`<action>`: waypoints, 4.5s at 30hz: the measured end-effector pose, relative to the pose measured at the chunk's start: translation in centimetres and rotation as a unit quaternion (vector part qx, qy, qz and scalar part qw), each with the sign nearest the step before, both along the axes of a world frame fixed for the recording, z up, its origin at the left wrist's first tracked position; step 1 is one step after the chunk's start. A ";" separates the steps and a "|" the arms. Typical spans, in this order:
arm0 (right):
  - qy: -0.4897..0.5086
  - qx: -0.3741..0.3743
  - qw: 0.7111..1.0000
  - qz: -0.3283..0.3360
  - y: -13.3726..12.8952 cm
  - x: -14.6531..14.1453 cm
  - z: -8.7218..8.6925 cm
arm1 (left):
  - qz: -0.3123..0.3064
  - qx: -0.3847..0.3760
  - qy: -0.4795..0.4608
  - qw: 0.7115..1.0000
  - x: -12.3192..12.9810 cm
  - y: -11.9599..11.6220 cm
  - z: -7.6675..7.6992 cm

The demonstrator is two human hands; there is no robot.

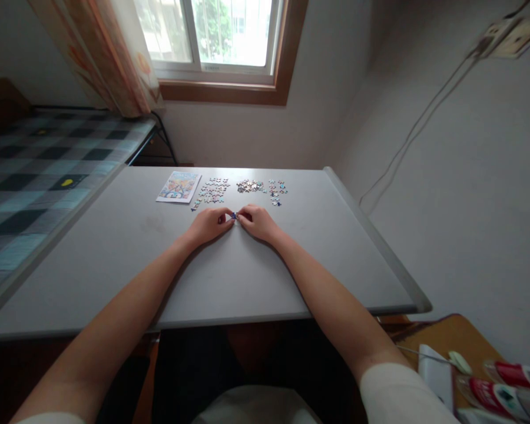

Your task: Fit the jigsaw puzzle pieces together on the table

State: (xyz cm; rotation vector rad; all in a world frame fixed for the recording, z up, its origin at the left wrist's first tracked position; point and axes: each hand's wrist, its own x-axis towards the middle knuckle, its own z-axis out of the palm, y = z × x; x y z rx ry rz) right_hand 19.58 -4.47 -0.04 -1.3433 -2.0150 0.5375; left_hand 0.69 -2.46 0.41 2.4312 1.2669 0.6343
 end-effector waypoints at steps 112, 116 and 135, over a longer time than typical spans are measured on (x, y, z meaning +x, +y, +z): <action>-0.009 0.008 1.000 0.008 0.1 0.1 -0.2 | 0.001 -0.006 0.006 1.000 -0.2 0.3 -0.3; -0.017 0.005 1.000 0.006 0.1 0.1 -0.1 | -0.002 -0.003 0.005 1.000 -0.2 0.3 -0.5; -0.018 0.003 1.000 0.007 0.0 0.1 -0.1 | 0.009 -0.008 0.009 1.000 -0.1 0.0 0.0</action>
